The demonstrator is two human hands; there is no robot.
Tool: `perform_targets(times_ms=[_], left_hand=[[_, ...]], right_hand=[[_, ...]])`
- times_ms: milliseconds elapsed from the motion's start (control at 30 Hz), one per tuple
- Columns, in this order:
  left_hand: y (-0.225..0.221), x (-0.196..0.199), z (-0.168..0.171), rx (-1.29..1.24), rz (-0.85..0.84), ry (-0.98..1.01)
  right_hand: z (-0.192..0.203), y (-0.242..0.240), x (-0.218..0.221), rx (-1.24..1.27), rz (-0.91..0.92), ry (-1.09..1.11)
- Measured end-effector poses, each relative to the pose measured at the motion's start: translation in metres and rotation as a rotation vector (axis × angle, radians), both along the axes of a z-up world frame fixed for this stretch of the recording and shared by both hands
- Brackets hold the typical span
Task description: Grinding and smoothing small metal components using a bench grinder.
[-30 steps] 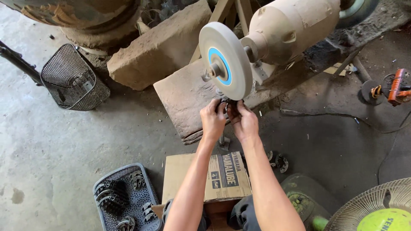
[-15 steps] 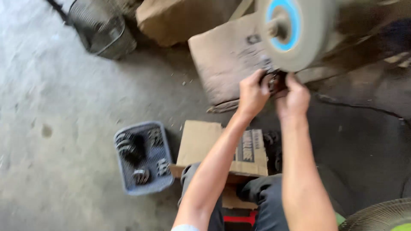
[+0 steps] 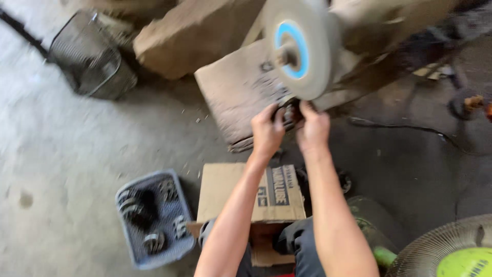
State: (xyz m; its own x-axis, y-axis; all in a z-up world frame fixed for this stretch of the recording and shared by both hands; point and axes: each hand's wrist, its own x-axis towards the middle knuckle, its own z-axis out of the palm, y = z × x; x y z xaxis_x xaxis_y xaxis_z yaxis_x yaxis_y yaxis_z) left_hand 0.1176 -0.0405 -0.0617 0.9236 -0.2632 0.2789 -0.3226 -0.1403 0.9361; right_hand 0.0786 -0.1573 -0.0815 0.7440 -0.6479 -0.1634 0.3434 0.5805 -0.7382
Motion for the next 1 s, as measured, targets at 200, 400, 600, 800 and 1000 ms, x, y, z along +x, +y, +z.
perform_targets(times_ms=[200,400,600,800,1000], left_hand=[[-0.01,0.001,-0.01,-0.001,-0.007,-0.143],[0.003,-0.005,0.001,-0.02,0.012,-0.051],[0.003,-0.007,0.008,-0.037,-0.016,-0.092],[-0.001,-0.001,0.004,0.02,0.018,-0.095],[-0.007,0.003,0.007,0.003,-0.018,-0.208]], right_hand=[[0.0,-0.008,-0.004,0.046,-0.026,0.032],[0.004,0.003,-0.002,-0.035,0.02,0.057],[0.009,0.003,-0.004,-0.085,0.013,0.059],[0.003,0.0,-0.003,0.032,0.0,0.043],[0.003,-0.003,-0.005,0.068,-0.02,0.066]])
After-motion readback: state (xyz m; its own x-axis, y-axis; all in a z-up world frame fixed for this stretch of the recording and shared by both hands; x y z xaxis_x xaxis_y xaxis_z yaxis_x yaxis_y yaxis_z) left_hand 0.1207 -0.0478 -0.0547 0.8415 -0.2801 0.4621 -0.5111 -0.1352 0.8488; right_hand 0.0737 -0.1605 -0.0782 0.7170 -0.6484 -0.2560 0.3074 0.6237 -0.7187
